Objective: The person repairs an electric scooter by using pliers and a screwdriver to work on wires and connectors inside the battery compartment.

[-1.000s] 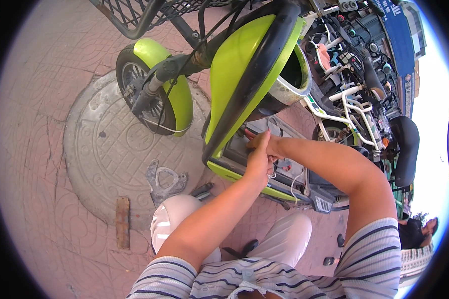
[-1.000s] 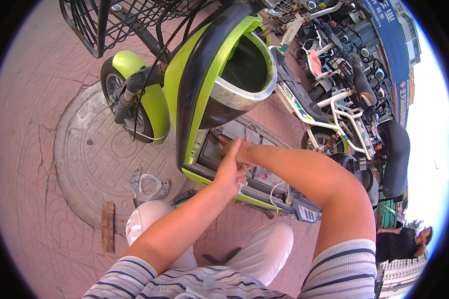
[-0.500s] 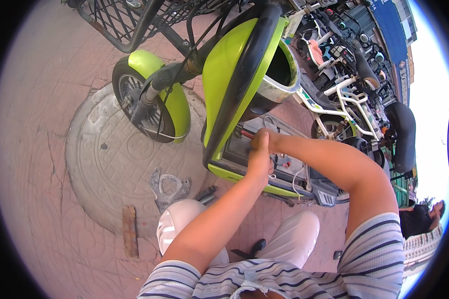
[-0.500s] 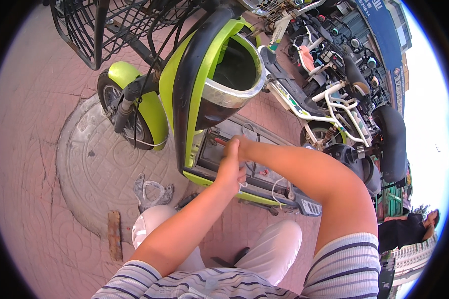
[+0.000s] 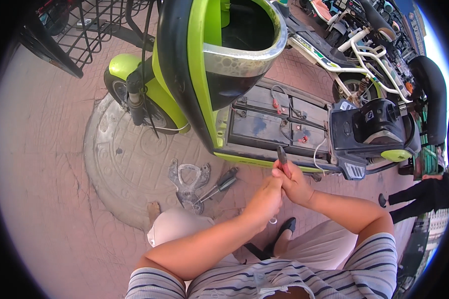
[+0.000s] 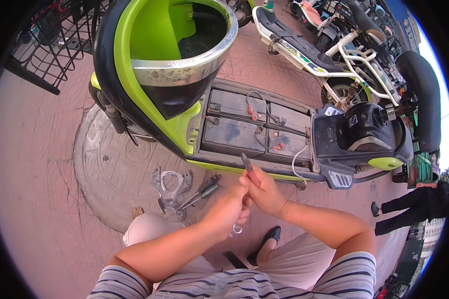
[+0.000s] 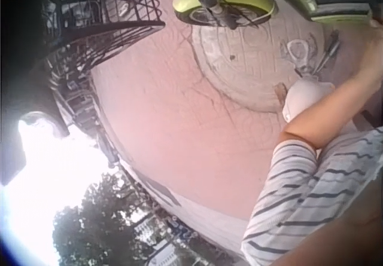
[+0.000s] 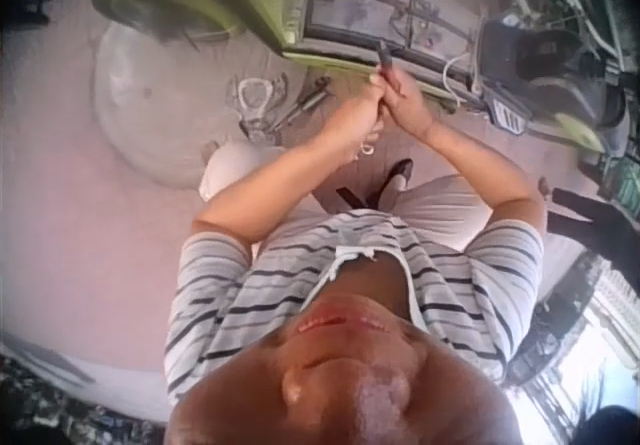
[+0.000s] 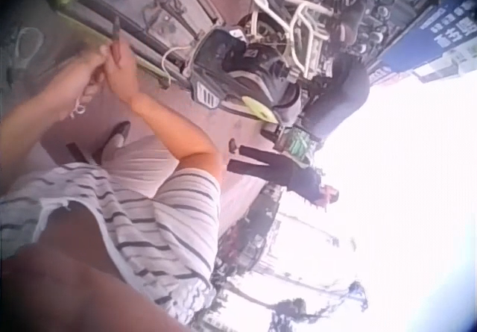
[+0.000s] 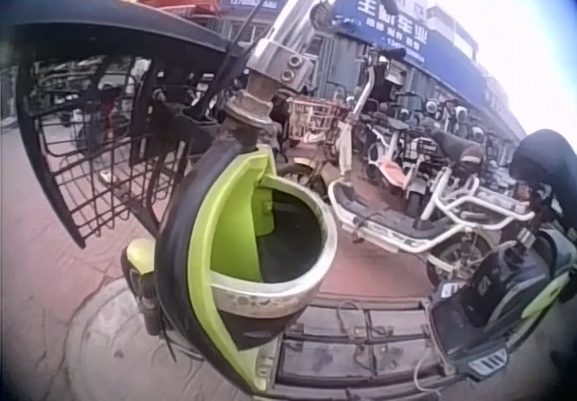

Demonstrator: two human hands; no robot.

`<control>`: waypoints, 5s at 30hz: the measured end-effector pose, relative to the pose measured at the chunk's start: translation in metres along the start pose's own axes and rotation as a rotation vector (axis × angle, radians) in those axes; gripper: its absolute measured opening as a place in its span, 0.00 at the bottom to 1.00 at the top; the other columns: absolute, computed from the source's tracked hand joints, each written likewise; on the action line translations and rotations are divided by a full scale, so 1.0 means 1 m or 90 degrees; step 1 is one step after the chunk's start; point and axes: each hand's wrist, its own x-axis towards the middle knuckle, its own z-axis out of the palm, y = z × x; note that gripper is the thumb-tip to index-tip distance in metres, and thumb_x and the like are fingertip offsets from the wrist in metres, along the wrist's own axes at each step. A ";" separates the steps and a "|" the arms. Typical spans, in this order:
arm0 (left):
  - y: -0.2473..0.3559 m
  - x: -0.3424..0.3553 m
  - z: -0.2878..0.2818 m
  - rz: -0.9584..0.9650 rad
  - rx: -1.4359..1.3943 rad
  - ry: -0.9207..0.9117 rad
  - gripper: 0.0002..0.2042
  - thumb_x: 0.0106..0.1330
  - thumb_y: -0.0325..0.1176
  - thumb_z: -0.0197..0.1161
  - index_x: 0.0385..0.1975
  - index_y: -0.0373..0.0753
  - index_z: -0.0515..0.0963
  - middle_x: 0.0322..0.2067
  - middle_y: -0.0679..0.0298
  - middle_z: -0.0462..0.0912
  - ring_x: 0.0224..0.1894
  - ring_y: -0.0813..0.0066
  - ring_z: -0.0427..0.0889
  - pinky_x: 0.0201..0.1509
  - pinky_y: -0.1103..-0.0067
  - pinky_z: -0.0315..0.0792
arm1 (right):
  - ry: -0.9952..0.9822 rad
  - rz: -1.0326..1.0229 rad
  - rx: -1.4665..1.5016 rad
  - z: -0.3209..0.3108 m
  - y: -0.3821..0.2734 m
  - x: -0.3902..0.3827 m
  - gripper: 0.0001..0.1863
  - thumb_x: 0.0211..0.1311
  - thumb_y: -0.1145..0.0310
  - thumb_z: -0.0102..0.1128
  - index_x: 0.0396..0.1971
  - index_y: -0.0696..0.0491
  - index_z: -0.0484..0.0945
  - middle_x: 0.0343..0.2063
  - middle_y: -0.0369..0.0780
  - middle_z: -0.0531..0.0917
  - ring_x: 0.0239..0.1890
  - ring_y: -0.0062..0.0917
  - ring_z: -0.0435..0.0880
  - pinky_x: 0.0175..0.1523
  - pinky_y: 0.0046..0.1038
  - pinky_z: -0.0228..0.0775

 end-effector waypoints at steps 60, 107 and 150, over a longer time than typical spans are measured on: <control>0.027 -0.042 0.003 0.394 0.945 0.019 0.10 0.64 0.34 0.64 0.43 0.41 0.82 0.34 0.59 0.82 0.34 0.57 0.82 0.39 0.71 0.76 | -0.348 -0.018 -0.284 0.010 0.029 -0.047 0.26 0.66 0.52 0.54 0.56 0.56 0.73 0.43 0.51 0.83 0.47 0.43 0.82 0.51 0.39 0.73; 0.100 0.117 -0.044 0.424 0.335 0.349 0.18 0.75 0.32 0.47 0.56 0.24 0.66 0.40 0.54 0.77 0.28 0.72 0.84 0.27 0.79 0.77 | 0.217 -0.312 -0.045 -0.055 0.023 0.070 0.12 0.74 0.66 0.47 0.39 0.57 0.78 0.37 0.39 0.81 0.48 0.32 0.75 0.57 0.32 0.59; 0.108 0.126 -0.057 0.726 0.900 0.550 0.08 0.68 0.34 0.59 0.33 0.36 0.77 0.31 0.55 0.80 0.34 0.51 0.77 0.37 0.66 0.71 | 0.206 -0.221 0.305 -0.049 0.023 0.102 0.21 0.78 0.56 0.41 0.24 0.53 0.61 0.19 0.32 0.60 0.25 0.18 0.60 0.34 0.23 0.59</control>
